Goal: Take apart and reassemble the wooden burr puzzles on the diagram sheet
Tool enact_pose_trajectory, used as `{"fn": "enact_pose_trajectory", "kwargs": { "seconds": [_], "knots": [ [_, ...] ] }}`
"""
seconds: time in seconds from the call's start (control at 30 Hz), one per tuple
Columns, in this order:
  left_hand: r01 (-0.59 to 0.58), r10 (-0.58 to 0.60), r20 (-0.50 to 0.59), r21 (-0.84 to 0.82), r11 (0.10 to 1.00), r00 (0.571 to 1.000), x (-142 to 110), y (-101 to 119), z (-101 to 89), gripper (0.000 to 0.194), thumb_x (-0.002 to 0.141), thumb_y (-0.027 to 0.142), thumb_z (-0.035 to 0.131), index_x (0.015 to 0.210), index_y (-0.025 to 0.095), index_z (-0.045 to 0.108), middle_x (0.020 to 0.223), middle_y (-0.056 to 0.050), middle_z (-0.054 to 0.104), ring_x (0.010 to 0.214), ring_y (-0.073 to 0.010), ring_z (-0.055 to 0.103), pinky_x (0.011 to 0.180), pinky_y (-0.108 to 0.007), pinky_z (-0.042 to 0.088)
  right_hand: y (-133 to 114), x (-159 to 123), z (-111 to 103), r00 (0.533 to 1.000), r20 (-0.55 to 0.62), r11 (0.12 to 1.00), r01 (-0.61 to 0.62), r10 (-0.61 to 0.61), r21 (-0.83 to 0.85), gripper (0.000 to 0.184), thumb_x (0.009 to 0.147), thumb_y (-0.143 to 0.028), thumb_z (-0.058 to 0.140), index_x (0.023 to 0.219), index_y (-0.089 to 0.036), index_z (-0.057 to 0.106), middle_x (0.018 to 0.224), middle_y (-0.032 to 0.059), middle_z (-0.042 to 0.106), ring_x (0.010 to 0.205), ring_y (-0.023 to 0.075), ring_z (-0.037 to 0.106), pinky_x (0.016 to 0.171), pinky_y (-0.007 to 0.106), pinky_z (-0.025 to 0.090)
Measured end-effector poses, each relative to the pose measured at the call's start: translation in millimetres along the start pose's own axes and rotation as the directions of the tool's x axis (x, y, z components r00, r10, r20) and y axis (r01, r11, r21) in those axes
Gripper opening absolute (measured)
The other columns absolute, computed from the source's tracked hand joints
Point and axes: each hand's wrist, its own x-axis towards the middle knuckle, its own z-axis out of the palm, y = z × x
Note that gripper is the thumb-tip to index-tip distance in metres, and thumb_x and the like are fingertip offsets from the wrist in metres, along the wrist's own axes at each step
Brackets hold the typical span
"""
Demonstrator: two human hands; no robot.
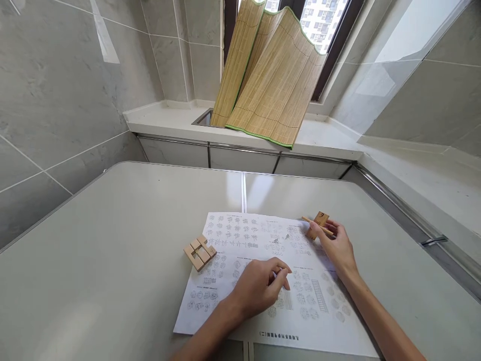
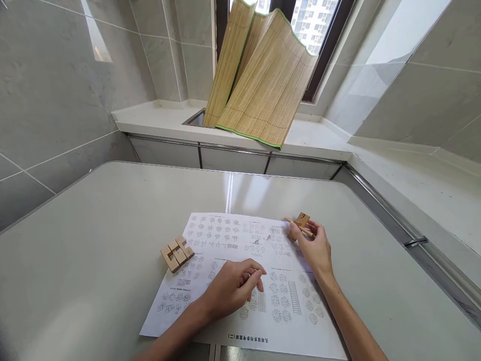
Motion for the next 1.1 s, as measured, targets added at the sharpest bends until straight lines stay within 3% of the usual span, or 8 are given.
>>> {"fn": "enact_pose_trajectory", "kwargs": {
  "seconds": [0.43,0.7,0.93,1.03,1.1],
  "knots": [
    [-0.017,0.017,0.002,0.032,0.999,1.000,1,-1,0.1,0.030,0.105,0.032,0.048,0.104,0.016,0.073,0.081,-0.005,0.081,0.049,-0.0120,0.061,0.053,-0.023,0.045,11,7,8,0.982,-0.031,0.982,0.189,-0.188,0.023,0.068,0.076,-0.067,0.077,0.125,-0.023,0.062,0.131,0.0155,0.069,0.126,0.0383,0.060,0.108,0.058,0.044],
    [-0.013,0.013,0.002,0.038,0.999,1.000,0,0,-0.2,0.030,0.105,0.034,0.048,0.104,0.016,0.073,0.081,-0.004,0.081,0.050,-0.0117,0.061,0.053,-0.023,0.045,5,5,5,0.986,-0.066,0.983,0.147,-0.154,-0.108,0.072,0.075,-0.071,0.076,0.125,-0.022,0.060,0.126,0.0155,0.070,0.122,0.0396,0.059,0.101,0.052,0.046],
    [-0.021,0.021,0.009,0.046,0.999,1.000,0,1,-0.6,0.029,0.105,0.033,0.049,0.105,0.017,0.073,0.082,-0.004,0.081,0.051,-0.0120,0.063,0.055,-0.023,0.047,3,4,6,0.978,-0.061,0.974,0.189,-0.198,-0.125,0.068,0.081,-0.072,0.069,0.124,-0.020,0.058,0.128,0.0167,0.062,0.129,0.0403,0.050,0.107,0.055,0.041],
    [-0.054,0.055,-0.004,0.073,0.996,0.998,-1,1,0.2,0.026,0.104,0.029,0.049,0.105,0.017,0.072,0.082,-0.003,0.081,0.052,-0.0118,0.062,0.058,-0.024,0.048,-4,-3,4,0.950,-0.122,0.954,0.272,-0.286,-0.123,0.063,0.087,-0.068,0.065,0.126,-0.020,0.058,0.133,0.0185,0.055,0.135,0.0413,0.041,0.109,0.058,0.039],
    [-0.087,0.092,-0.033,0.128,0.988,0.995,-1,1,-1.0,0.024,0.104,0.027,0.049,0.106,0.019,0.072,0.080,-0.001,0.080,0.054,-0.0124,0.063,0.060,-0.025,0.049,-12,-11,2,0.897,-0.192,0.917,0.385,-0.399,-0.104,0.054,0.091,-0.062,0.062,0.127,-0.022,0.058,0.138,0.0174,0.051,0.136,0.0399,0.039,0.107,0.057,0.042]
  ]
}}
